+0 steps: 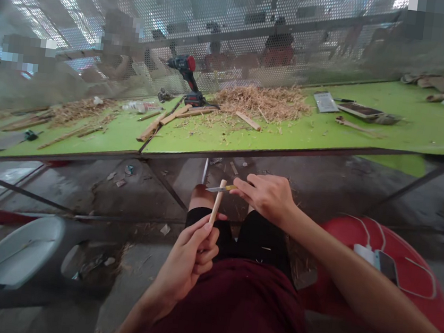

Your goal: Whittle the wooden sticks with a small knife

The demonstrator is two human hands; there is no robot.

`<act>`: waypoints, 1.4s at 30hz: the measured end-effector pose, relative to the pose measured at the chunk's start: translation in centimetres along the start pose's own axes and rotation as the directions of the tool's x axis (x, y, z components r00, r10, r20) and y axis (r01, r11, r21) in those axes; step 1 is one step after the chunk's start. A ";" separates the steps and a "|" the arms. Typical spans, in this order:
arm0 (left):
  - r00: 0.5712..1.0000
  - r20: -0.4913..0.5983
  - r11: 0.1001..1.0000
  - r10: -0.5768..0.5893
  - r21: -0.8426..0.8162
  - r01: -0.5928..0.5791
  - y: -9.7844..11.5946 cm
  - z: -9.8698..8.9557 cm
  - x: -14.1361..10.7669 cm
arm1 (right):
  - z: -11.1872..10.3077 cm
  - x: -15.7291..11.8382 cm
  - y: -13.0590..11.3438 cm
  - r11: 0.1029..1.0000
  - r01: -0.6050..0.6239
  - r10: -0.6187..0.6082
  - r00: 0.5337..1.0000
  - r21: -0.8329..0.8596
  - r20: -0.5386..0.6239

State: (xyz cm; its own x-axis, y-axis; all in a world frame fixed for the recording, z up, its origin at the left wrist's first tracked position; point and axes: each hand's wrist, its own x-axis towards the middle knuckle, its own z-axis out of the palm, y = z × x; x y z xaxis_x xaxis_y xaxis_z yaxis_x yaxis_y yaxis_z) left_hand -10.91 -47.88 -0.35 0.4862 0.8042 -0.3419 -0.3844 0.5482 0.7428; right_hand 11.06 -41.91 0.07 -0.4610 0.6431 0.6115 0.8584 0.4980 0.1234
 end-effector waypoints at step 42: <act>0.996 0.081 0.999 -0.034 0.000 0.034 -0.3 0.0 -1.3 | -1.3 -0.3 3.4 0.974 -0.190 0.201 0.976 -0.127 0.081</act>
State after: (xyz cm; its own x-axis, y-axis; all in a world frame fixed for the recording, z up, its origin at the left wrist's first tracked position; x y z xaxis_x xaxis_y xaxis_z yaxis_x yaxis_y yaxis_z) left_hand -11.46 -49.02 -0.13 0.5612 0.7637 -0.3191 -0.3673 0.5753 0.7308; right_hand 14.45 -41.20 1.32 -0.2958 0.7751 0.5583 0.9518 0.2888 0.1033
